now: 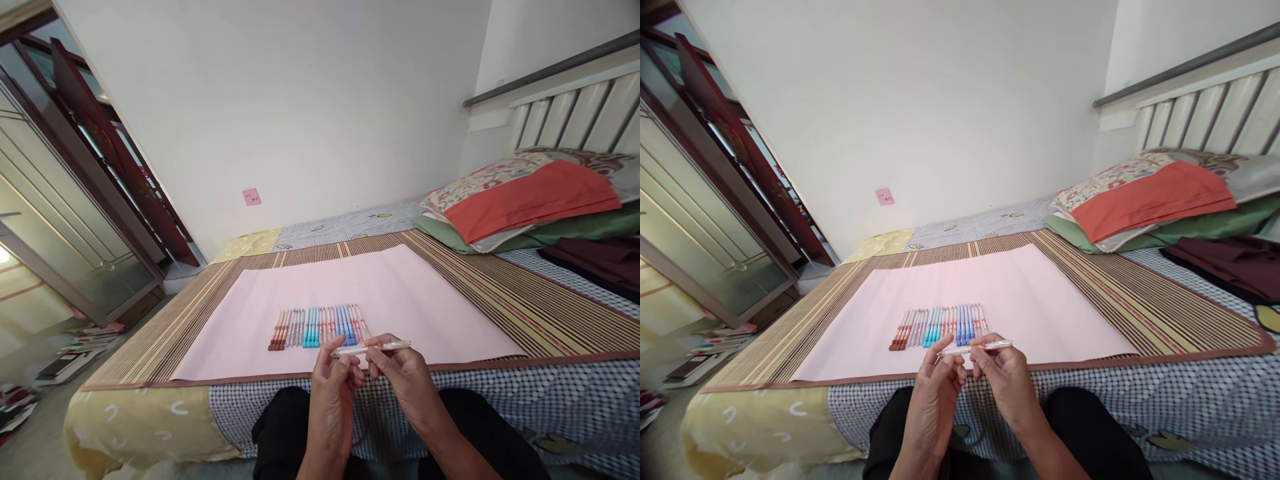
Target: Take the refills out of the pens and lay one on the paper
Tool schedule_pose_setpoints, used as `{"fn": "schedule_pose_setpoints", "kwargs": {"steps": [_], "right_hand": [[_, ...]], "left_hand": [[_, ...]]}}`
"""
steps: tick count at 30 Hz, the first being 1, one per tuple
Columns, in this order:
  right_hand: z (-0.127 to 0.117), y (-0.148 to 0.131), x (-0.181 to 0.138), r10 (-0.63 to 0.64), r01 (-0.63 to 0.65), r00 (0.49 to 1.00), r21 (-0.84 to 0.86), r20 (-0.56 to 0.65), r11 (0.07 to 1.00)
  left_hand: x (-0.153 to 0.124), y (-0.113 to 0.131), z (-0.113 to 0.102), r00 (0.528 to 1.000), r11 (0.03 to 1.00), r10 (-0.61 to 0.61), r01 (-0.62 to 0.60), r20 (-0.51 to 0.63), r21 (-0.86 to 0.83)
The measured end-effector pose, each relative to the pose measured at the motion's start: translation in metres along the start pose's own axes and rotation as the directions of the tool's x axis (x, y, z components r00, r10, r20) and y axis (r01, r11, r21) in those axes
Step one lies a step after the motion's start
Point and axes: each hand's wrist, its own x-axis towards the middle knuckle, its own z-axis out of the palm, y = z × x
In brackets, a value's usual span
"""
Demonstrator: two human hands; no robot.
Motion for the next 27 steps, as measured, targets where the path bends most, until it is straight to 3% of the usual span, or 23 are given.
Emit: {"fn": "schedule_pose_setpoints", "kwargs": {"steps": [3,7,13,21,27], "right_hand": [[0.002,-0.002,-0.001,-0.004,0.004,1.000,-0.013,0.010,1.000],[0.004,-0.004,-0.003,0.002,-0.001,0.999,-0.021,0.038,1.000],[0.006,0.008,-0.002,0.044,-0.047,0.999,0.089,0.030,0.995],[0.015,0.011,0.001,0.067,-0.066,0.998,0.147,-0.002,0.987],[0.011,0.014,0.005,0.085,-0.080,0.996,0.199,-0.018,0.977]], "left_hand": [[0.003,-0.002,-0.003,1.000,0.999,0.027,-0.027,0.000,0.045],[0.004,-0.005,-0.008,0.995,0.992,-0.026,0.037,-0.096,0.118],[-0.006,0.004,-0.006,0.998,0.997,-0.056,0.057,0.014,-0.060],[0.003,0.009,-0.002,0.992,0.997,-0.055,0.049,-0.111,-0.056],[0.023,-0.004,-0.004,0.987,0.997,-0.065,0.071,-0.147,0.034]]}}
